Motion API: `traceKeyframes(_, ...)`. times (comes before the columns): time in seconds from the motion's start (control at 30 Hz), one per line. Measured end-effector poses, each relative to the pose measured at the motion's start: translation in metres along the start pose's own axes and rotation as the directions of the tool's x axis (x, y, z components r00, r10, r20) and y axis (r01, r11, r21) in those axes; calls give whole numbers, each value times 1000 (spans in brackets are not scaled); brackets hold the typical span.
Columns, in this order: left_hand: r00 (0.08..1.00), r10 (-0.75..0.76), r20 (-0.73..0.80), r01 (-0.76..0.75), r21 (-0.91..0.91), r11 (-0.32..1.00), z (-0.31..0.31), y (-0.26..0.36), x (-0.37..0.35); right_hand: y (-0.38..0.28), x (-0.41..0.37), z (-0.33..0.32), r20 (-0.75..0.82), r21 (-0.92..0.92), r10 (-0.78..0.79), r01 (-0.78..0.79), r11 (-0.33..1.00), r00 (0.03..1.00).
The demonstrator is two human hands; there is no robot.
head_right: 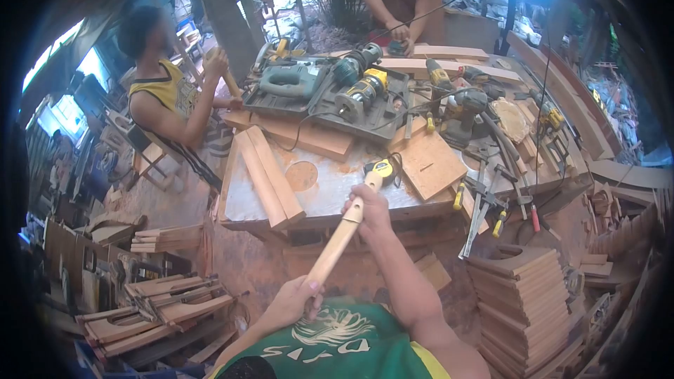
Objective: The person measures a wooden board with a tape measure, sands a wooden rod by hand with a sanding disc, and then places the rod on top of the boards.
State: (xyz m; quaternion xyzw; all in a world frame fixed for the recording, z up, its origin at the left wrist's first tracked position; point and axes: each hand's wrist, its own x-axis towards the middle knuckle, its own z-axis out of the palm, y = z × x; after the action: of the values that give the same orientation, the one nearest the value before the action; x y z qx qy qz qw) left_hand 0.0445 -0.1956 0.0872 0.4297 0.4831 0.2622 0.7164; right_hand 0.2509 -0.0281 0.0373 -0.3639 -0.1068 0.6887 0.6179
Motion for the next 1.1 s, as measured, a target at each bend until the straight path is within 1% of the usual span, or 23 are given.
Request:
traceKeyframes(0.03,1000,-17,-11,16,-50,999,-1,0,-4,3,-8,12,-7,-29,-1,1,1000,1000)
traceKeyframes(0.1,995,60,-78,-64,-51,997,-5,15,-2,31,-54,34,112,-148,68,-51,988,991)
traceKeyframes(0.13,990,90,-113,-96,-56,994,-5,18,-3,53,-70,42,131,-180,118,-93,979,984)
traceKeyframes(0.17,989,98,-115,-104,-50,993,-6,16,-7,59,-77,44,192,-131,137,-113,985,972)
traceKeyframes(0.23,985,130,-116,-135,-43,990,-7,14,-11,43,-57,47,188,-198,26,12,980,982)
traceKeyframes(0.3,982,120,-148,-122,-9,992,-5,16,-24,28,-17,44,143,-59,64,-56,997,988)
traceKeyframes(0.33,980,118,-160,-118,12,993,-6,17,-29,29,-7,43,127,-34,114,-111,993,985)
traceKeyframes(0.43,948,186,-257,-129,221,967,-13,7,-24,65,-45,39,141,-130,132,-114,985,981)
traceKeyframes(0.47,913,294,-281,-187,353,917,-10,8,-21,74,-73,54,127,-154,160,-140,978,979)
traceKeyframes(0.53,830,478,-285,-237,596,767,0,7,-21,70,-62,50,135,-183,100,-74,980,986)
traceKeyframes(0.57,844,453,-287,-210,601,772,1,11,-27,59,-47,48,141,-203,64,-34,979,988)
traceKeyframes(0.6,857,428,-288,-185,603,776,3,17,-38,39,-22,49,40,-116,143,-137,984,989)
traceKeyframes(0.63,867,406,-289,-162,607,778,4,21,-46,32,17,35,89,35,123,-126,991,988)
traceKeyframes(0.7,859,416,-300,-129,659,741,6,23,-55,34,1,39,49,-17,123,-122,992,991)
traceKeyframes(0.73,850,433,-300,-119,691,713,4,26,-54,39,-18,49,76,-59,122,-118,991,990)
traceKeyframes(0.8,808,518,-281,-114,788,605,2,22,-32,62,-79,66,105,-147,141,-124,981,985)
traceKeyframes(0.83,789,551,-272,-99,828,551,2,17,-27,69,-94,72,122,-111,173,-159,981,977)
traceKeyframes(0.9,778,585,-231,-130,851,509,-2,13,-30,52,-65,63,108,-154,57,-40,987,992)
traceKeyframes(0.93,771,602,-207,-155,857,492,-1,10,-31,34,-42,57,98,-133,74,-60,989,992)
traceKeyframes(0.97,783,586,-208,-136,862,489,-1,5,-35,26,-6,43,55,-125,47,-40,991,997)
traceKeyframes(1.03,795,568,-214,-103,875,473,-4,1,-37,27,-3,44,-20,-89,43,-45,995,999)
traceKeyframes(1.07,774,598,-209,-127,874,469,-4,1,-35,36,-13,44,22,-164,41,-37,986,999)
traceKeyframes(1.1,751,629,-201,-150,876,459,-7,3,-30,47,-40,49,66,-232,40,-24,972,997)
